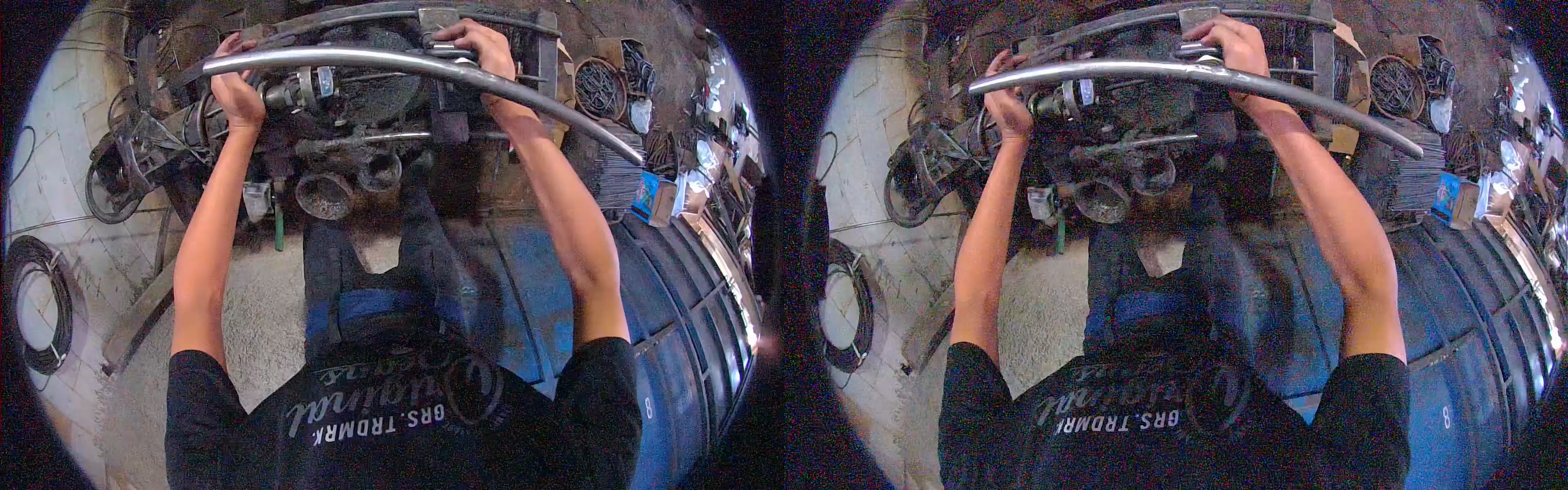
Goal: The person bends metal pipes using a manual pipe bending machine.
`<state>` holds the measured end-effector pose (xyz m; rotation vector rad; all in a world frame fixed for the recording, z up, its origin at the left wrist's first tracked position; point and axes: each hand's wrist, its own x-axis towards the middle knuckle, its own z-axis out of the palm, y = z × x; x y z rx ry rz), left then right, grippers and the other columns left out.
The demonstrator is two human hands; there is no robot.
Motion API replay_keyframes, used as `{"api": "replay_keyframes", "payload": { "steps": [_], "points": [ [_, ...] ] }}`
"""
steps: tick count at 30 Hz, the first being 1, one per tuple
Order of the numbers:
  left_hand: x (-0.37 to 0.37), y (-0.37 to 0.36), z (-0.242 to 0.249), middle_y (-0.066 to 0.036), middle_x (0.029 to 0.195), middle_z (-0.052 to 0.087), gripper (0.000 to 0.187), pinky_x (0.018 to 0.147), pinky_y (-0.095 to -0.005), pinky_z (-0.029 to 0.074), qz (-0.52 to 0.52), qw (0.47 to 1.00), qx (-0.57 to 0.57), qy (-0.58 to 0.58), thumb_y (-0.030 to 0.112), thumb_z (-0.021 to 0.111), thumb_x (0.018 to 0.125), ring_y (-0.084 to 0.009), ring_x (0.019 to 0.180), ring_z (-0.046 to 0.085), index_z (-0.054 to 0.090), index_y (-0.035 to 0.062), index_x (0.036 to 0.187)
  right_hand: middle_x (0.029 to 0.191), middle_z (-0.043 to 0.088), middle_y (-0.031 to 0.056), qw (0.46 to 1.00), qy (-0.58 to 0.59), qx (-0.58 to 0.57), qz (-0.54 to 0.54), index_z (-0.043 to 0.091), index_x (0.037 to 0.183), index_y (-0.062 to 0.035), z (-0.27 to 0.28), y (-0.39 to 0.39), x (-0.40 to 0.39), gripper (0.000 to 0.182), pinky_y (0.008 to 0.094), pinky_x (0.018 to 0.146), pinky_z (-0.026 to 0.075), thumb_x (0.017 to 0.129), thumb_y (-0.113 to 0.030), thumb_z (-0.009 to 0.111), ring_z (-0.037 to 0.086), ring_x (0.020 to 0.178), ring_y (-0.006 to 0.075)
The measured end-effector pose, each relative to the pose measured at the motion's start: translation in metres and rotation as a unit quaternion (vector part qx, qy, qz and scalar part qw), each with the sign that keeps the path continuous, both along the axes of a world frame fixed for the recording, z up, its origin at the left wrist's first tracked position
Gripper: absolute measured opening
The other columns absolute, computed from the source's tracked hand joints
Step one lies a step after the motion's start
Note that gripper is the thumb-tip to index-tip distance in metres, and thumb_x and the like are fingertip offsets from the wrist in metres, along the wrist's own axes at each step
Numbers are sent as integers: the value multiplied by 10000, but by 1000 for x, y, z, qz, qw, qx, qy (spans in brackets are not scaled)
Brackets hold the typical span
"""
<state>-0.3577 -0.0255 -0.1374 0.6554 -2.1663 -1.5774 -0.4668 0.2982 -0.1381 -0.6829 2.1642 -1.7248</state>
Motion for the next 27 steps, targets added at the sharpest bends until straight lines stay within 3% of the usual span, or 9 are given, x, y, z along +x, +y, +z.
{"api": "replay_keyframes", "payload": {
  "steps": [2,5,6,9,10,12,19,25,27],
  "points": [
    [-2,2,2,-115,1065,616,449,869,-349,469,-2,999,-33,-17,323,301,943,-203,1033,574,515,34,1212,927,684,150,1000,-15,-1,-9,656,792,58,3,-4,0,256,274,787,466,787,-91,448,629,822,204],
    [-2,2,-1,-118,1067,617,443,883,-350,462,21,999,27,-11,315,296,950,-207,1028,577,500,36,1226,926,684,149,1000,10,-23,-13,654,786,56,1,-1,1,236,275,787,469,779,-86,466,631,818,204],
    [-1,1,-2,-119,1066,616,440,889,-354,461,9,1000,27,-3,313,295,953,-207,1027,578,496,34,1228,927,685,147,986,166,22,25,656,797,63,-1,1,-4,233,276,779,472,769,-80,473,630,809,197],
    [0,-3,-4,-123,1067,616,433,900,-362,460,-10,1000,-1,3,306,294,957,-207,1025,580,493,32,1229,921,682,154,984,176,33,21,627,755,49,-3,0,-3,194,284,778,476,786,-85,489,637,815,218],
    [1,-3,-4,-125,1067,615,430,904,-367,460,-21,999,-28,2,301,292,959,-207,1024,581,494,32,1227,921,682,154,984,173,33,22,627,755,49,0,-1,-2,194,284,778,476,786,-85,489,637,815,218],
    [1,-2,-5,-126,1068,615,432,901,-364,463,-13,1000,-5,4,300,290,959,-208,1023,581,493,29,1226,907,681,151,995,-95,-21,-21,618,744,46,7,-3,-2,193,283,774,476,792,-95,495,634,808,212],
    [0,-3,-9,-135,1072,610,442,867,-345,484,-22,999,10,29,303,288,961,-217,1005,586,486,8,1223,897,686,132,999,-27,-23,-1,664,818,72,7,-1,-4,268,276,754,463,768,-103,466,613,807,169],
    [-2,-1,-2,-133,1074,609,430,859,-343,486,-20,1000,-11,5,305,304,962,-210,998,587,490,18,1223,896,681,154,996,-88,-25,-20,598,705,57,2,-5,-3,211,293,776,474,797,-101,493,637,822,218],
    [-1,1,-1,-126,1064,611,411,852,-340,488,7,999,37,3,297,323,961,-206,997,586,496,29,1221,894,681,154,1000,-10,11,-5,579,688,55,1,-3,-4,211,297,775,481,803,-103,501,639,814,224]
  ]
}}
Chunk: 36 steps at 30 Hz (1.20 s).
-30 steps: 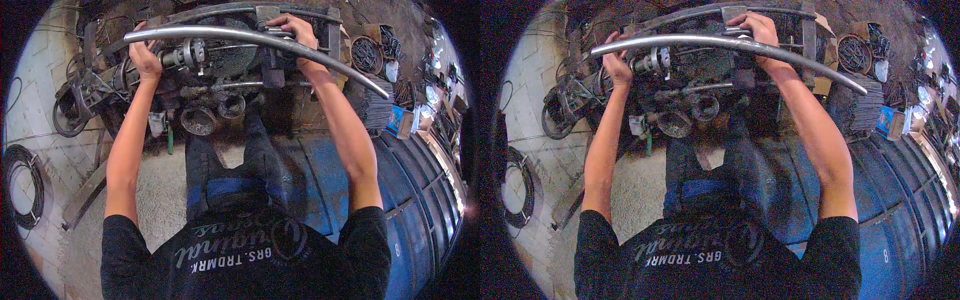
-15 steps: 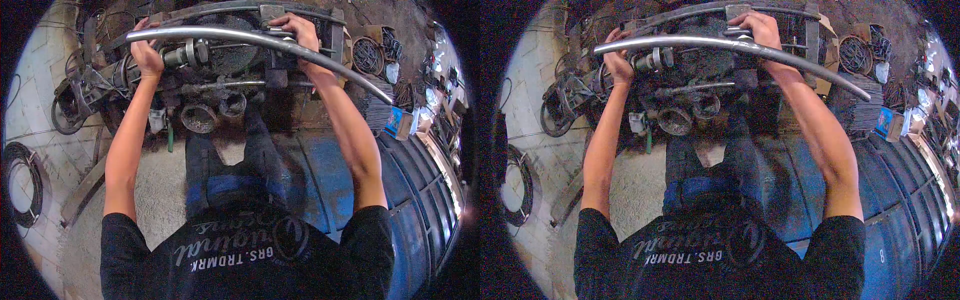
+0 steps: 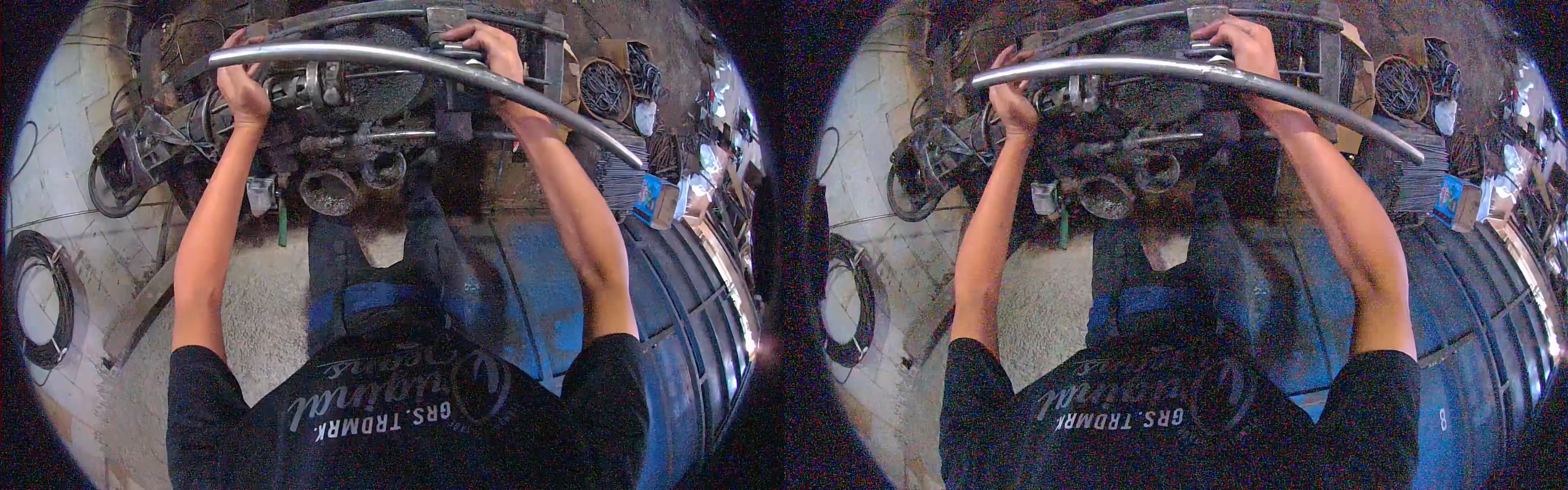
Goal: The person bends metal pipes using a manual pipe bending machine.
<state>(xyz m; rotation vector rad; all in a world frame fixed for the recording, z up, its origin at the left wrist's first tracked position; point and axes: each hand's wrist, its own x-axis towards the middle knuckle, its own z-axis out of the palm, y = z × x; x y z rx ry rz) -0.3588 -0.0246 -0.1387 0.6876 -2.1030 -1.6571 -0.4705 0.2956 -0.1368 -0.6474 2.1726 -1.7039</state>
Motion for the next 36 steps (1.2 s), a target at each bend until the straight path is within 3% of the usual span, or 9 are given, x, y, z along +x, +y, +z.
{"api": "replay_keyframes", "payload": {
  "steps": [10,14,15,18,19,21,26,33,36],
  "points": [
    [0,-3,-5,-114,1070,622,448,858,-334,484,5,1000,-11,-6,341,314,942,-206,1008,593,511,39,1207,902,687,151,1000,18,-19,6,645,774,53,-3,1,-1,234,292,771,474,792,-101,470,634,816,206],
    [1,-8,-10,-135,1075,614,463,852,-320,481,-33,997,-66,20,351,312,946,-212,1006,587,505,22,1209,884,687,135,998,-60,-17,6,662,808,62,1,5,-2,266,288,761,469,796,-117,467,626,811,182],
    [0,-7,-8,-138,1067,612,461,844,-311,485,-18,1000,-20,14,346,308,956,-210,978,591,503,13,1208,884,687,135,998,-57,-20,9,662,808,62,4,1,-5,266,288,761,469,796,-117,467,626,811,182],
    [0,-3,-3,-135,1056,613,448,831,-304,490,-4,1000,-22,5,328,300,966,-205,950,595,499,9,1210,873,686,123,995,-104,-4,-12,672,828,55,10,-2,1,272,285,758,467,807,-119,463,616,805,165],
    [0,-6,-6,-137,1053,614,433,823,-303,493,-34,996,-83,17,304,294,972,-202,945,597,496,5,1212,870,686,117,989,-140,-26,-27,676,835,53,7,-2,0,273,280,757,466,805,-119,466,611,802,157],
    [2,-7,-6,-139,1049,615,431,821,-303,495,-35,996,-85,18,299,296,970,-202,948,597,493,3,1213,869,688,119,978,-188,-64,-59,681,837,56,6,-5,3,273,268,761,464,788,-116,474,611,795,158],
    [0,-6,-10,-142,1047,622,434,811,-304,495,-20,999,-16,31,292,296,954,-207,962,600,489,3,1214,871,685,132,986,-161,-40,-19,678,829,67,8,-2,-1,267,266,766,466,763,-108,487,615,784,167],
    [-1,-7,-7,-134,1054,630,453,791,-281,482,-17,999,-2,29,338,304,961,-193,963,593,495,13,1213,870,683,126,984,-172,-34,-19,662,801,73,14,-3,-1,257,263,741,464,768,-105,480,603,769,147],
    [0,-6,-5,-129,1051,633,456,781,-266,473,-18,998,-52,12,345,305,961,-185,952,592,496,16,1212,963,675,155,995,-99,10,13,626,777,94,13,-1,-2,304,300,816,442,791,-144,436,613,867,218]
  ]
}}
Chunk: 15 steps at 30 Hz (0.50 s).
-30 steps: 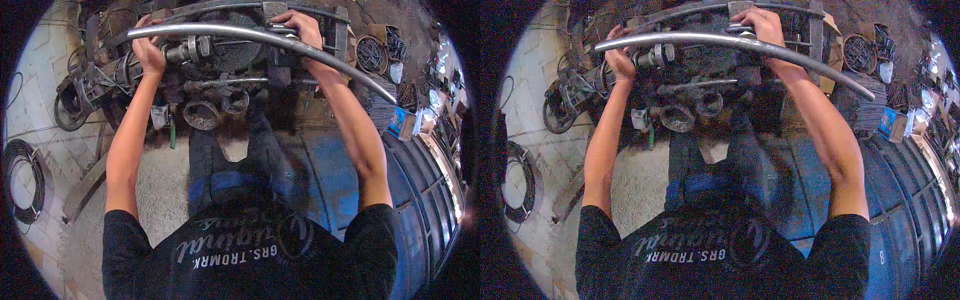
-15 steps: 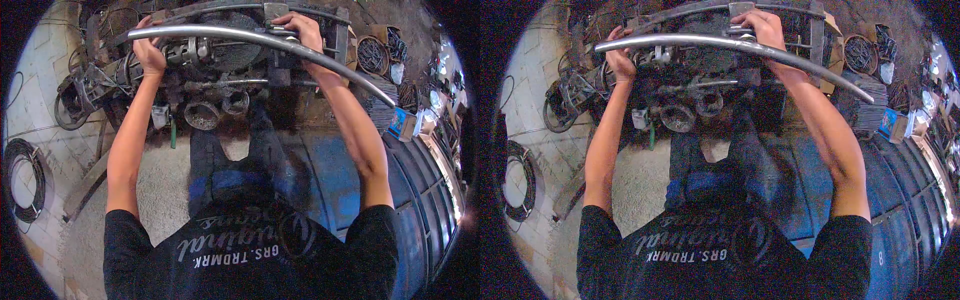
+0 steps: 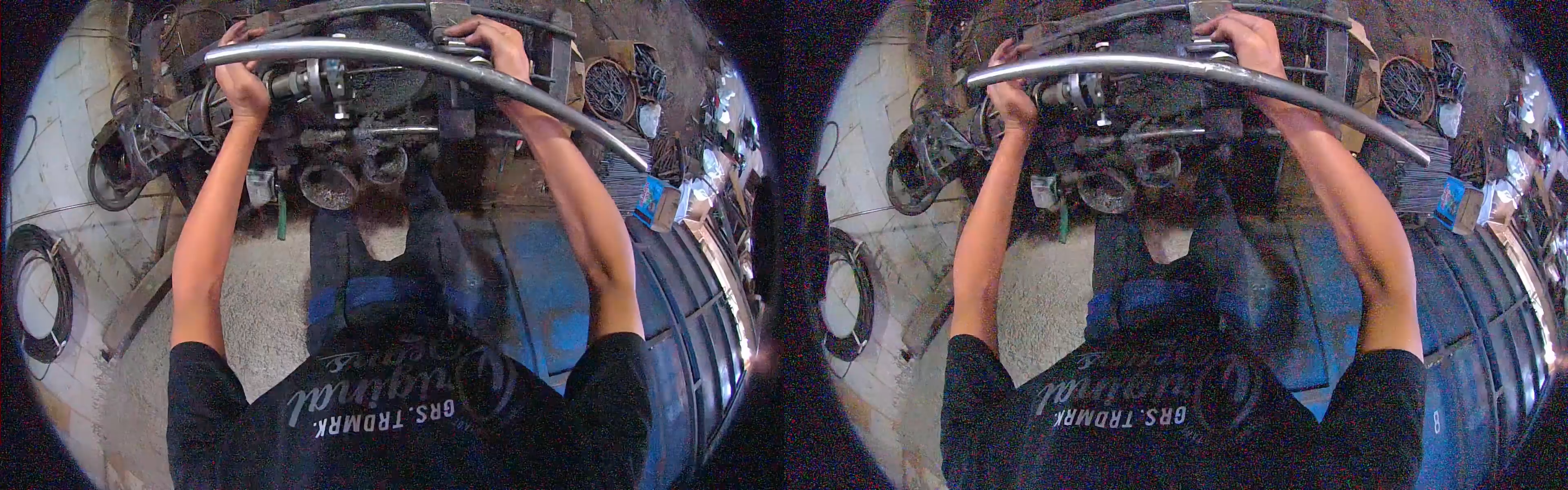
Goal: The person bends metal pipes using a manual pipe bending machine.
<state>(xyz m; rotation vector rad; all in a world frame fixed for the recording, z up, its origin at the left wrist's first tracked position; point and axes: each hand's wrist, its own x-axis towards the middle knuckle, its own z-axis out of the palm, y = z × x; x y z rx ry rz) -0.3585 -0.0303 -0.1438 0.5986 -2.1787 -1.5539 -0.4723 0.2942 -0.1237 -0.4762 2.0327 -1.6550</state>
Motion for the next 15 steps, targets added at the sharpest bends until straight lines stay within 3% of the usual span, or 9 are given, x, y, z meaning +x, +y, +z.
{"api": "replay_keyframes", "payload": {
  "steps": [6,9,11,15],
  "points": [
    [0,-5,-7,-128,1048,632,448,779,-268,471,-10,1000,11,15,335,296,967,-186,963,586,493,18,1215,964,672,169,1000,-21,13,-7,610,774,98,1,-3,1,298,307,822,441,796,-138,430,615,879,234],
    [0,-5,-7,-135,1046,627,430,804,-294,479,-27,999,-5,24,306,293,967,-196,975,585,485,16,1220,958,672,161,998,62,22,18,634,802,89,-2,-2,0,316,303,822,438,790,-148,426,609,876,217],
    [0,-4,-7,-142,1054,620,416,838,-324,483,-18,1000,15,17,290,299,970,-208,983,585,478,13,1224,949,674,146,998,-58,8,-11,659,856,76,2,-4,1,340,296,806,443,783,-161,426,601,854,196],
    [1,1,2,-140,1058,618,420,865,-330,474,-25,999,-33,-4,293,306,969,-207,990,581,472,15,1236,944,674,133,999,-34,11,0,665,902,72,-3,-2,-2,356,287,794,450,778,-163,427,593,826,184]
  ]
}}
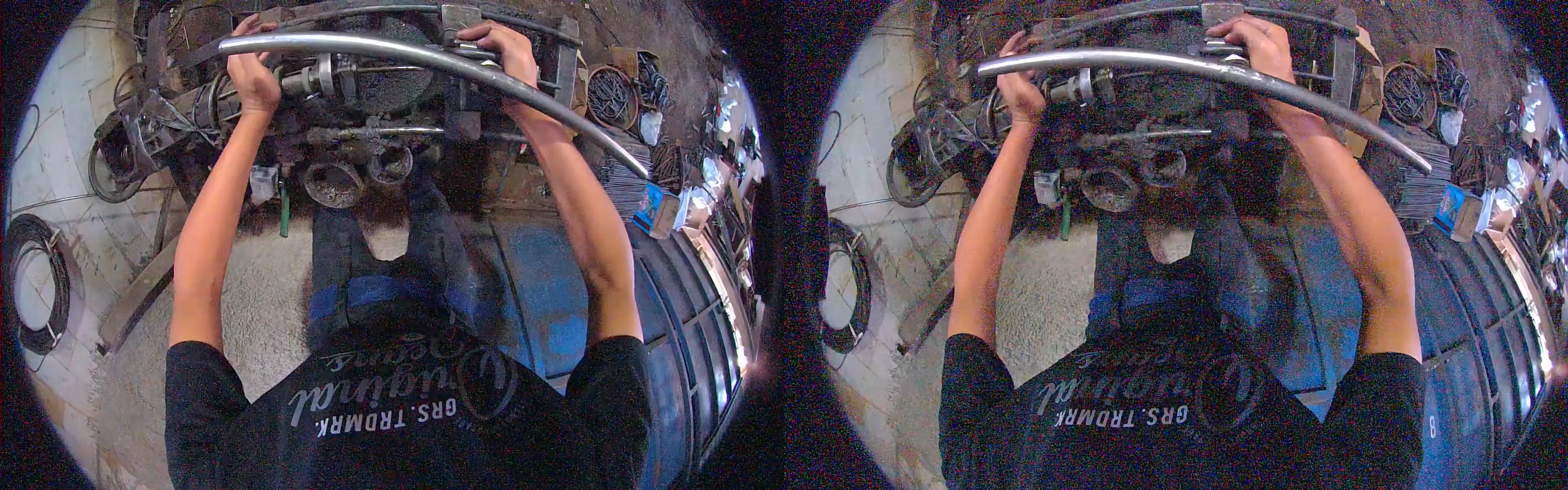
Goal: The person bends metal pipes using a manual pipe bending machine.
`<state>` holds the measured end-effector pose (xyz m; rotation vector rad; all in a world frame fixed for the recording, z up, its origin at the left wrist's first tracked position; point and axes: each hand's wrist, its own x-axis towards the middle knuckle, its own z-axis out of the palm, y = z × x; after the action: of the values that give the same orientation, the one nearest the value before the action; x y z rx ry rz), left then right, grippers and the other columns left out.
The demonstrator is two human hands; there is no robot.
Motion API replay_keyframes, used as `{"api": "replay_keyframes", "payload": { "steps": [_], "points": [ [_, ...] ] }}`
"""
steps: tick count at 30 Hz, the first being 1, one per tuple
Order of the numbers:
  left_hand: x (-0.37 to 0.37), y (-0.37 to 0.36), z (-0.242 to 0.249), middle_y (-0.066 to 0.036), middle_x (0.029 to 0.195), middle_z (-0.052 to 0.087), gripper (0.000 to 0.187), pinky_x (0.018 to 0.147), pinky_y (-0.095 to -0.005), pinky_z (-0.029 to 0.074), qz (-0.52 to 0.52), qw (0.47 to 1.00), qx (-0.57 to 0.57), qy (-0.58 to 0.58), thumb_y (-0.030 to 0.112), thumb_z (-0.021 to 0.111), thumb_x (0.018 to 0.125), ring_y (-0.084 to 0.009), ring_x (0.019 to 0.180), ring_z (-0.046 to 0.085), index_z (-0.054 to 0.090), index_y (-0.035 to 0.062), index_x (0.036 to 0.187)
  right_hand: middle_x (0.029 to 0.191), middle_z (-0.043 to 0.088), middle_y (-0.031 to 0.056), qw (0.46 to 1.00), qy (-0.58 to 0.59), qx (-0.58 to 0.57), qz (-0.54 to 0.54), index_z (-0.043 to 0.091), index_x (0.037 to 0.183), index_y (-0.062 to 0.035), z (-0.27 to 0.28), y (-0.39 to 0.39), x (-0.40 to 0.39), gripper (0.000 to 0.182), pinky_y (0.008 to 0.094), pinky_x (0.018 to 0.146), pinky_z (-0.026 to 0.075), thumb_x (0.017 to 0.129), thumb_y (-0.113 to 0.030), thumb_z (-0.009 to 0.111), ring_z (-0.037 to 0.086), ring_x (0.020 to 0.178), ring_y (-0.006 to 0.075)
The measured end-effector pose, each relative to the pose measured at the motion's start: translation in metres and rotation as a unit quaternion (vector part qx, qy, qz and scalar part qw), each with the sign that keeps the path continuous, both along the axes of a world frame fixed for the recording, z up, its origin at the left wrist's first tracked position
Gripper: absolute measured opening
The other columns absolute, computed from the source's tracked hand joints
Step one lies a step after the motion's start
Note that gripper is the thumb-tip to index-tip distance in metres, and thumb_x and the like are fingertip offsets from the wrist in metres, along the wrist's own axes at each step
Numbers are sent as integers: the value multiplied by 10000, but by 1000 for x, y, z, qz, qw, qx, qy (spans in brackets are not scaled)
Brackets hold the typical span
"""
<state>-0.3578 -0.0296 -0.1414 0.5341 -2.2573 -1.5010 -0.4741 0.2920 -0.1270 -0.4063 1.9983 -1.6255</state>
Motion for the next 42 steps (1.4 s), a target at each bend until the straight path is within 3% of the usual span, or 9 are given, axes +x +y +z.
{"api": "replay_keyframes", "payload": {
  "steps": [3,11,14,23,25,28,31,37,42],
  "points": [
    [-3,2,0,-115,1058,641,410,789,-253,455,6,1000,6,26,225,317,944,-166,922,573,485,-12,1234,958,675,133,999,-18,-20,-22,663,907,72,1,0,4,368,276,802,451,789,-173,416,593,829,185],
    [-3,-8,-11,-135,1173,547,438,872,-377,506,25,1000,17,8,295,319,959,-213,1077,554,498,13,1242,916,690,134,992,125,21,-23,667,875,48,-9,1,6,303,284,852,472,859,-166,453,640,867,203],
    [-5,1,-6,-132,1014,630,397,804,-345,478,85,994,36,54,280,387,946,-244,944,598,553,-28,1133,831,699,112,961,68,-45,-264,708,868,-4,-41,-1,5,285,304,762,482,820,-249,571,656,792,189],
    [34,9,22,-155,1137,580,442,909,-343,463,94,992,56,58,281,405,971,-239,1026,576,484,-63,1237,1127,511,177,861,222,177,-422,550,1079,32,-13,22,71,315,414,943,381,838,-169,579,478,1075,334],
    [76,17,47,-158,1139,575,350,882,-300,454,39,990,-135,29,179,453,965,-211,1033,572,511,-59,1215,1157,468,204,883,153,198,-397,504,1123,36,25,38,120,370,416,934,366,816,-148,599,462,1048,346],
    [153,42,70,-103,1078,586,262,806,-299,491,45,991,-127,-8,140,511,937,-194,987,585,555,-6,1151,865,643,190,962,57,183,-196,632,963,15,47,60,185,240,372,749,485,797,-158,628,635,818,297],
    [238,41,49,-161,1063,587,245,788,-349,483,38,977,-185,-102,135,522,923,-272,914,609,575,-20,1105,877,647,194,976,159,113,-92,638,904,28,111,57,200,166,377,757,499,793,-94,617,641,829,326],
    [339,58,29,-231,967,619,381,817,-446,452,78,924,-180,-328,262,548,902,-405,916,585,576,-36,1139,902,606,163,838,483,174,-184,621,988,-7,162,37,122,233,429,855,442,812,-158,601,583,901,356],
    [359,47,7,-240,920,652,345,753,-422,492,76,929,-110,-345,245,563,889,-378,876,635,623,-27,1092,944,618,131,825,474,284,-114,632,1040,-81,125,27,89,311,476,864,409,873,-327,544,565,970,325]
  ]
}}
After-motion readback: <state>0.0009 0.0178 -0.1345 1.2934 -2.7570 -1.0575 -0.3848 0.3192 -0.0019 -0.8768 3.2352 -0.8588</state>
